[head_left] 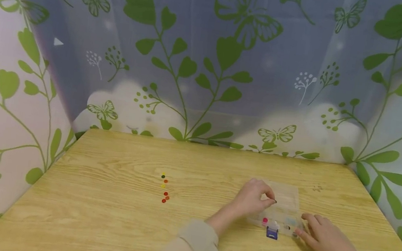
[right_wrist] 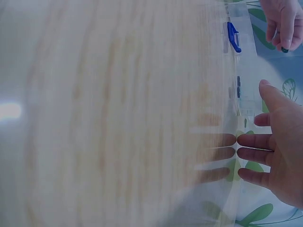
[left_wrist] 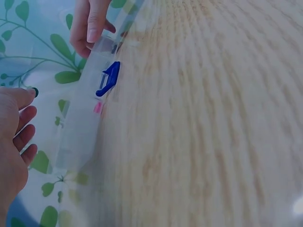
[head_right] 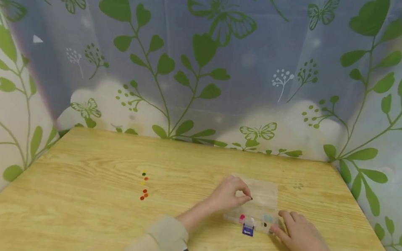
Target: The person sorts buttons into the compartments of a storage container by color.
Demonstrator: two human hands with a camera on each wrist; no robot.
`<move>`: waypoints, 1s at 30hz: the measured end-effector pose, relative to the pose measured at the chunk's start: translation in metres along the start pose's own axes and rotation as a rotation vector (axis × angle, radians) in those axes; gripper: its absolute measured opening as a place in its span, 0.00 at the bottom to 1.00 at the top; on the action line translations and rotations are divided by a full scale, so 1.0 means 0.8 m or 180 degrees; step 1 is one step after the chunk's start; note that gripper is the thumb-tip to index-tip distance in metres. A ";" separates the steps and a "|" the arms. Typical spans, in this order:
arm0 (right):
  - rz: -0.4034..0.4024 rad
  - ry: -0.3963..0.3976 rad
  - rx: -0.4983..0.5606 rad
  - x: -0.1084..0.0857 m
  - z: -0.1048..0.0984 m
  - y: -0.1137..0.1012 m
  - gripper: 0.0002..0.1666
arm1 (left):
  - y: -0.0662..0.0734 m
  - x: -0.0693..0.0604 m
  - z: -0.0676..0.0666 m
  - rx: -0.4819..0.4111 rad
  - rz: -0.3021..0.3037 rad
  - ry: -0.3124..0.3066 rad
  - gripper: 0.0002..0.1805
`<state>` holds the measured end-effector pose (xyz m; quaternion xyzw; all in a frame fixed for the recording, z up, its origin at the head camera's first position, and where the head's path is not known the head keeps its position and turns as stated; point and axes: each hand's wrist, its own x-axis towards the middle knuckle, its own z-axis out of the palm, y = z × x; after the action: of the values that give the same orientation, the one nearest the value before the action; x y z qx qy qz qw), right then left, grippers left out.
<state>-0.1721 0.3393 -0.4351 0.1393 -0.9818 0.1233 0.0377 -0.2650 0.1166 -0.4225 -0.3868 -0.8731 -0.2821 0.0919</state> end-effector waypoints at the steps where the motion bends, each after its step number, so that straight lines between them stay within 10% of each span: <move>1: -0.0003 0.0007 -0.0004 0.000 0.000 0.000 0.29 | 0.000 0.001 0.003 0.0007 -0.0007 0.0003 0.04; 16: -0.0015 -0.0012 -0.0029 0.001 0.001 0.001 0.29 | 0.008 0.002 0.029 -0.0009 -0.0380 0.0016 0.04; 30: -0.0046 -0.0057 -0.0020 0.002 -0.001 0.001 0.30 | 0.005 -0.002 0.040 0.0178 -0.0353 0.0023 0.05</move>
<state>-0.1735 0.3396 -0.4342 0.1474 -0.9815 0.1186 0.0302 -0.2589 0.1354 -0.4479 -0.3340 -0.9005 -0.2637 0.0899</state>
